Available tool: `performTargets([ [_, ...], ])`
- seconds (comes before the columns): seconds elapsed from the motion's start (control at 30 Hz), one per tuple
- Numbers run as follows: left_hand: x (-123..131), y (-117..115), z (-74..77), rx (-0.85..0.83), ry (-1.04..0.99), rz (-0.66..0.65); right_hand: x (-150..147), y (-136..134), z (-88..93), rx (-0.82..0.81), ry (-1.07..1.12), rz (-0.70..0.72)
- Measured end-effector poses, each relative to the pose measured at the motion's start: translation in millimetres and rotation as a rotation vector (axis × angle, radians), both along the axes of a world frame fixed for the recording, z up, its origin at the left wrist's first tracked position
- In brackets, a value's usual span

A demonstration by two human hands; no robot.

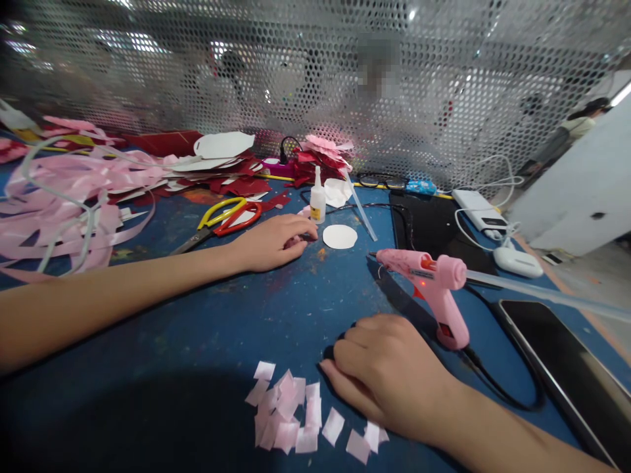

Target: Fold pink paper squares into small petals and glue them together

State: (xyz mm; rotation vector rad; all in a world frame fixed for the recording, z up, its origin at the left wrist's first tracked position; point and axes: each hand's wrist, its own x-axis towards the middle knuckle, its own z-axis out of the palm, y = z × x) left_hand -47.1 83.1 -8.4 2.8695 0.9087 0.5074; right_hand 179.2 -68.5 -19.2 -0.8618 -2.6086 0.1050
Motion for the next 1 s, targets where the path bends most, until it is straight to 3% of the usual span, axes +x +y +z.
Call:
performTargets([
  [0.13, -1.8, -1.4, 3.1, 0.033, -0.038, -0.003, -0.2, -0.2, 1.7, 0.019, 0.014, 0.0],
  [0.23, -2.4, -6.9, 7.6, 0.174, -0.112, -0.046, 0.1, -1.5, 5.1, 0.047, 0.079, -0.014],
  [0.3, -0.5, -16.3, 10.1, 0.248, -0.115, -0.111, 0.4, -2.3, 8.1, 0.0, 0.133, -0.02],
  [0.37, 4.3, -32.5, 11.7, 0.217, -0.1, -0.174, 0.5, -2.6, 11.0, -0.079, 0.155, 0.01],
  [0.43, 11.7, -54.2, 12.8, 0.052, -0.169, -0.2, 0.5, -2.2, 13.0, -0.127, 0.126, 0.076],
  [0.57, 27.2, -91.9, 13.8, -0.598, -0.401, -0.133, 1.1, -2.5, 13.1, -0.156, 0.097, 0.207],
  [0.7, 33.7, -99.8, 13.6, -1.036, -0.545, -0.012, 2.3, -4.6, 10.5, -0.181, 0.151, 0.279],
  [0.83, 34.7, -97.7, 14.3, -1.104, -0.645, 0.024, 1.8, -4.0, 11.0, -0.181, 0.274, 0.201],
  [1.0, 35.1, -101.1, 15.0, -1.166, -0.727, -0.132, 1.1, -2.4, 16.7, -0.273, 0.434, 0.017],
])
